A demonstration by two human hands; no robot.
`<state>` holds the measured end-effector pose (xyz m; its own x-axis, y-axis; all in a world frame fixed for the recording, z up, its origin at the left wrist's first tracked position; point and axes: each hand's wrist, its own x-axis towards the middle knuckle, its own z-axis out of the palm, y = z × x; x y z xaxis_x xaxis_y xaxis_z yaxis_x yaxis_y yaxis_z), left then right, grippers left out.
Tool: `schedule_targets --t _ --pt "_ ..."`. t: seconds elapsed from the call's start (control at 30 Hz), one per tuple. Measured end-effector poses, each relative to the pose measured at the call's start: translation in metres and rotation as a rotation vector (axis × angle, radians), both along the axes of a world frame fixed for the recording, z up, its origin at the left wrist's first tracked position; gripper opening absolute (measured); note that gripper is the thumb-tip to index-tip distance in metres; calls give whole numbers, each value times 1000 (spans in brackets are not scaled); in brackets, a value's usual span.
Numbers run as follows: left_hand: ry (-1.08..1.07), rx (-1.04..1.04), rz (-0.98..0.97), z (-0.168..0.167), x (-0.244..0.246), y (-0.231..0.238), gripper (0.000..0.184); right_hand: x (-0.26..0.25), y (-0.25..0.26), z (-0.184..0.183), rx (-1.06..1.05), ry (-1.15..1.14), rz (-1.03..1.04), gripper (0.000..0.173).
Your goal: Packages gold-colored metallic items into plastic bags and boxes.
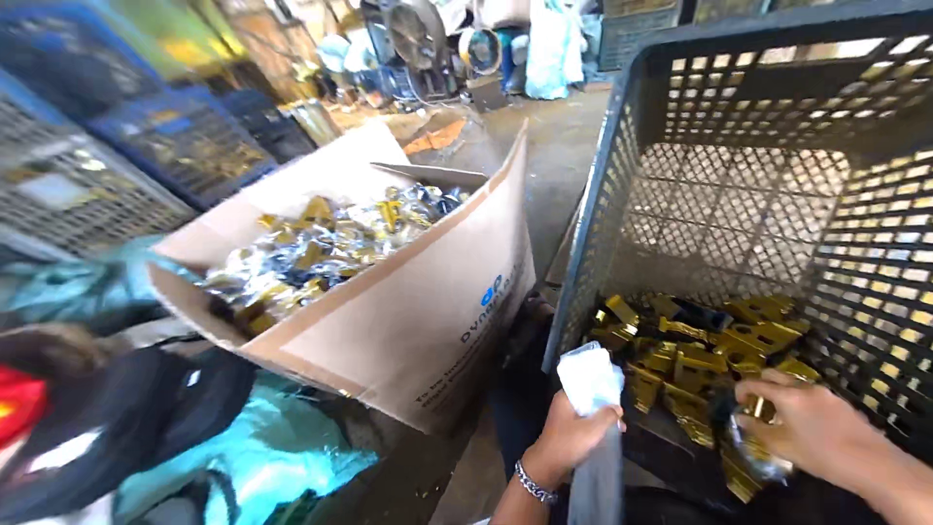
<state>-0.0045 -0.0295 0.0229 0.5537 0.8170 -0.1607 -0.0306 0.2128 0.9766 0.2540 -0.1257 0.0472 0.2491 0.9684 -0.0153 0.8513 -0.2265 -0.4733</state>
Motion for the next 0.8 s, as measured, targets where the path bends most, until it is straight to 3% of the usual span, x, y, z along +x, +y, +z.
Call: schedule_targets --t 0.03,0.07,0.13,0.2,0.23,0.33,0.37,0.43,0.5,0.57,0.6,0.67,0.73,0.8 --pt "65 -45 30 3 -7 0 25 1 3 16 65 -11 62 28" --pt "116 -45 43 4 -10 1 23 0 7 29 299 7 133 27" --pt "192 83 23 -1 -8 -1 23 -11 21 58 700 360 251 34" --pt "255 336 -20 -4 -1 -5 21 -27 35 67 825 669 332 44" --pt "270 493 -52 -5 5 -8 20 -40 39 56 821 622 276 45" --pt "383 815 -333 17 23 -20 25 -96 35 19 479 225 281 59" --pt "437 839 -401 24 28 -26 28 -101 35 8 453 176 317 62" --pt "367 776 -317 17 49 -29 31 -79 44 -10 414 397 274 73" --pt "235 775 -224 -7 65 -22 35 -68 42 -24 425 410 173 78" --pt "343 808 -273 -12 74 -7 34 -77 37 -42 580 309 132 75" --pt "410 803 -319 -15 77 -6 35 -74 37 -53 591 386 116 76" --pt "358 731 -336 -26 86 -12 42 -46 46 -61 446 558 83 76" --pt "327 733 -338 -39 86 -14 43 -48 48 -59 388 466 1 72" --pt "474 877 -391 -33 80 -5 35 -75 46 -61 559 235 -6 71"
